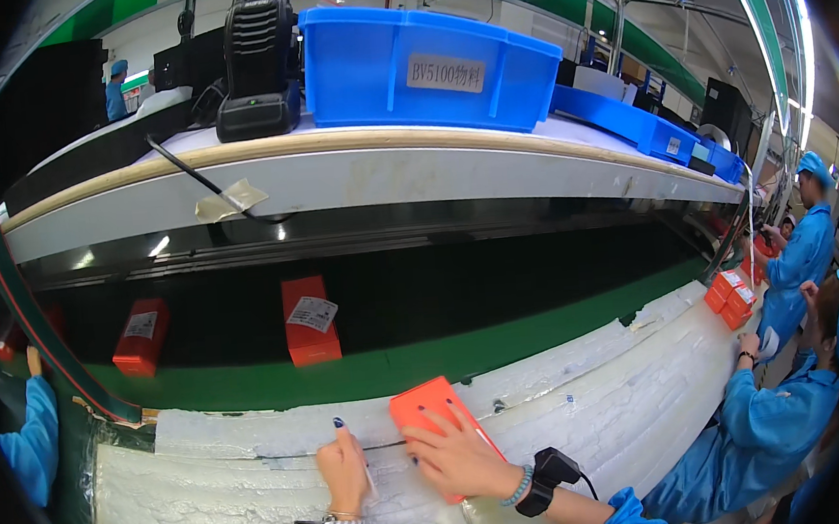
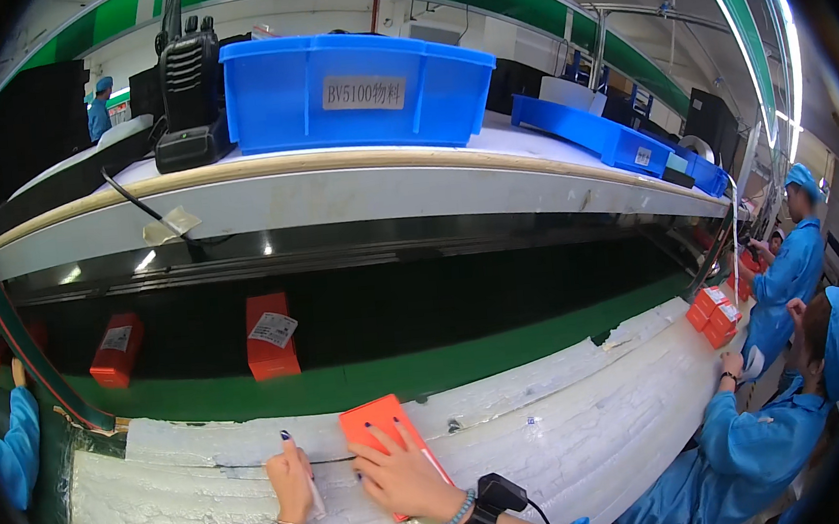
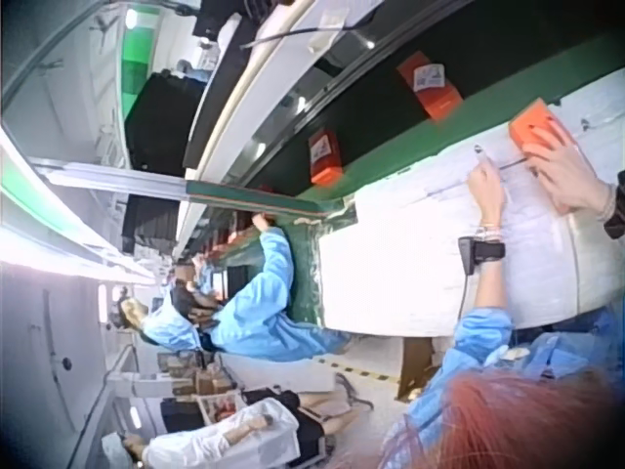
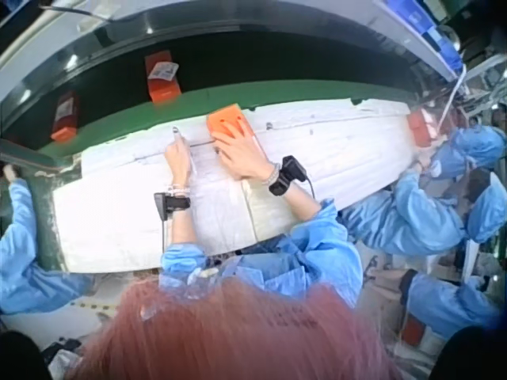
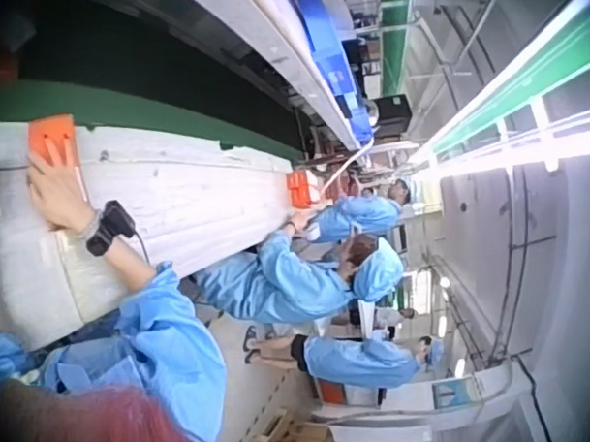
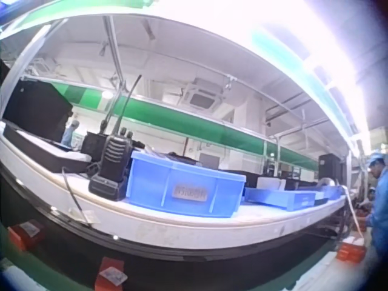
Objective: Applying adhesive labels to small red boxes on a conveyor belt.
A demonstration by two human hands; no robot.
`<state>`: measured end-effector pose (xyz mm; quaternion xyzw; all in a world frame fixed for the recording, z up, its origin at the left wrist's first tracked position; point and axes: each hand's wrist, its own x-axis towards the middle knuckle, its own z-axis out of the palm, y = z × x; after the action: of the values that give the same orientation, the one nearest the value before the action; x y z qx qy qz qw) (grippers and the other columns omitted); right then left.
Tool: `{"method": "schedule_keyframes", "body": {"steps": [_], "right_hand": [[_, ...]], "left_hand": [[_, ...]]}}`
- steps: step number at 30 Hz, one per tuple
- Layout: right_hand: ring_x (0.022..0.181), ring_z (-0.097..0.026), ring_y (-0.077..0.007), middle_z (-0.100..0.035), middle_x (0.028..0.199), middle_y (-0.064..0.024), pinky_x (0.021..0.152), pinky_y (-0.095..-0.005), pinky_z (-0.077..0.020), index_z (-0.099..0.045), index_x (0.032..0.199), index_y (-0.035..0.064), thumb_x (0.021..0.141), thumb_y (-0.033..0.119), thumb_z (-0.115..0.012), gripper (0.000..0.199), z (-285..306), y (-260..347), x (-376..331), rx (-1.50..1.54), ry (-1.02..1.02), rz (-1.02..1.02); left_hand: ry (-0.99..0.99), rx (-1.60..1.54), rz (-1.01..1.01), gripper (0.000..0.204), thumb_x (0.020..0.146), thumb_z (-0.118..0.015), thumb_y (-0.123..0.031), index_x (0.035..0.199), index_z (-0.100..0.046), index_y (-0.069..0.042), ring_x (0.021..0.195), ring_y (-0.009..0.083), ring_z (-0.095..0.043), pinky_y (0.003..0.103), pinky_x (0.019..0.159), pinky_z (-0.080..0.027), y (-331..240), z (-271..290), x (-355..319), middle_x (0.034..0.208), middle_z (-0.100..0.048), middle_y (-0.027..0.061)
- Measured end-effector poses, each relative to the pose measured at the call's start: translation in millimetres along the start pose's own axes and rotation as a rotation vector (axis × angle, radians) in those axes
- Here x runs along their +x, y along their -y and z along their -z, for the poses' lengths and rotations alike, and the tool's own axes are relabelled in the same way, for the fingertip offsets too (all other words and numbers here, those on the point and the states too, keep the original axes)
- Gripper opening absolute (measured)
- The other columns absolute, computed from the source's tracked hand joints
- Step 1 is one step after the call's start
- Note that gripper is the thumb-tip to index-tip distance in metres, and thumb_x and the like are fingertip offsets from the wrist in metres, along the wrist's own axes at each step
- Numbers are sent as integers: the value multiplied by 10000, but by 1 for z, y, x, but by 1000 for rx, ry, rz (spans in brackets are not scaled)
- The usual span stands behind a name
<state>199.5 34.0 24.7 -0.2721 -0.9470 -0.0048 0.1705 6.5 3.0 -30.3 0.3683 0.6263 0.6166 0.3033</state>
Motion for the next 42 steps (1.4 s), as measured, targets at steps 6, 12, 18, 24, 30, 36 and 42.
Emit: {"method": "schedule_keyframes", "body": {"steps": [6,12,18,24,30,36,42], "right_hand": [[1252,-379,-379,-523,1188,-91,1059,-643,-186,-628,1033,132,753,180,-626,284,18,-104,-78,-170,-50,-372],[1175,-415,-368,-485,1189,-132,992,-615,-272,-593,1116,143,733,176,-676,393,29,-138,-73,-359,-101,-553],[1113,-458,-403,-363,1354,-155,906,-549,-398,-348,1392,178,758,319,-675,728,-24,-93,63,91,-51,-281],[1081,-506,-408,-304,1462,-146,829,-525,-455,-328,1415,117,724,586,-625,886,-68,-51,192,-147,-21,-507],[980,-559,-375,-407,1398,-140,726,-480,-501,-466,1321,71,677,588,-635,842,-93,-69,214,-180,-188,-583],[856,-608,-410,-497,1300,-183,734,-438,-532,-525,1252,67,697,576,-609,757,-42,-62,133,-48,-112,-473],[773,-596,-405,-426,1388,-166,714,-455,-534,-453,1361,151,695,534,-651,794,15,10,16,2,-23,-467]], "left_hand": [[-65,400,-382,584,968,-389,-288,470,-578,-50,515,353,-529,455,570,-430,4,-9,4,510,-562,137],[-22,487,-289,597,972,-389,-320,486,-614,-58,528,368,-566,458,583,-443,0,-13,5,523,-576,161],[-82,563,-327,621,974,-378,-358,517,-600,-1,500,419,-550,513,553,-429,10,-17,6,533,-549,226],[4,589,-343,618,1001,-324,-364,567,-606,-27,490,316,-575,410,515,-423,15,-17,7,487,-538,150],[44,373,-285,516,996,-332,-316,687,-659,-63,587,371,-615,441,616,-481,-7,-16,-1,589,-619,153],[-23,274,-173,302,979,-421,-212,897,-655,-39,604,308,-640,378,598,-492,-10,-20,7,667,-653,138],[86,39,-133,214,927,-548,-165,923,-662,17,689,156,-671,277,646,-504,-1,-13,12,735,-696,93]]}}
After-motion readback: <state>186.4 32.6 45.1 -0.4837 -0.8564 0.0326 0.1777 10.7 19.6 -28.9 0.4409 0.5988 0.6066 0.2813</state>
